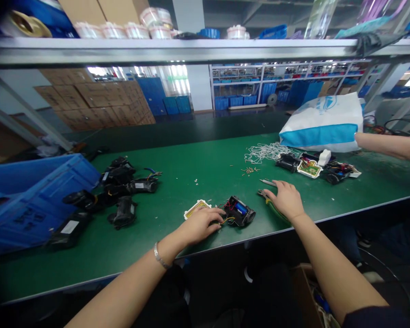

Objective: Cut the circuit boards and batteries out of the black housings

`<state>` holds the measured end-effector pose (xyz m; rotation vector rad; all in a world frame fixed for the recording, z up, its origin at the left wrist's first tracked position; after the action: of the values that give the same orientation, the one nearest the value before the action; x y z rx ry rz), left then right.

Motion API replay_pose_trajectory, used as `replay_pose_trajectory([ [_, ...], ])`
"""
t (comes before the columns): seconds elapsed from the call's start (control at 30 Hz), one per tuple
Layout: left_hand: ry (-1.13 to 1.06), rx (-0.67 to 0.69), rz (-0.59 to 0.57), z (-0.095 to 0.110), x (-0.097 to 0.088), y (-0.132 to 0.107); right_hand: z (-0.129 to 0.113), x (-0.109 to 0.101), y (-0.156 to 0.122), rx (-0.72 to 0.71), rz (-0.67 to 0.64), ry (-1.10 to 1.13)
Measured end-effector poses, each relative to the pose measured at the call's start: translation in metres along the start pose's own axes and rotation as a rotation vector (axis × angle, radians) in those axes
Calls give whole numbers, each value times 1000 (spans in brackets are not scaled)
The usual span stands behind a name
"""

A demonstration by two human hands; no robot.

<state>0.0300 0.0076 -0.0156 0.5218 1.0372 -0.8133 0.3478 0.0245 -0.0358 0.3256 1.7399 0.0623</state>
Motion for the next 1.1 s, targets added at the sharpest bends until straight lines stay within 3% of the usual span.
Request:
replay_pose_trajectory([
  [0.13, -16, -2, -9, 0, -1, 1, -11, 9, -43, -35, 36, -200],
  [0.23, -16, -4, -8, 1, -3, 1, -16, 10, -59, -16, 82, -201],
  [0.33, -21, -7, 7, 2, -6, 0, -16, -1, -66, 24, 59, -13],
  [0.4, -34, -5, 6, 3, -7, -1, -15, -14, -74, 117, -9, 292],
  [0.47, -45, -8, 2, 4, -8, -1, -19, -26, -91, 279, -171, 758],
  [0.53, -49, -10, -7, 5, -9, -1, -38, -34, -116, 412, -438, 1244],
  [0.63, -62, -6, -11, 5, -10, -1, -79, -39, -152, 387, -841, 1588],
  [0.73, -78, -14, -3, 5, -9, -1, -107, -32, -170, 329, -1006, 1532],
  [0.93, -129, -32, 5, 6, -9, -2, -124, -22, -160, 300, -980, 1358],
  [1.1, -180, -46, -5, 7, -11, -3, -130, -20, -155, 309, -998, 1373],
])
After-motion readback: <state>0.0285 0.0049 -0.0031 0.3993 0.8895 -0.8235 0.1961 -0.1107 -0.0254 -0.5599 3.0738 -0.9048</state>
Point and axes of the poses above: each hand's wrist, its own y-axis towards the middle knuckle, its own x-axis out of the palm, z = x × y, the point moved 3 cm from there along y, towards the middle knuckle, and after that the axes turned 5 degrees about -z, right-handed, at the moved point
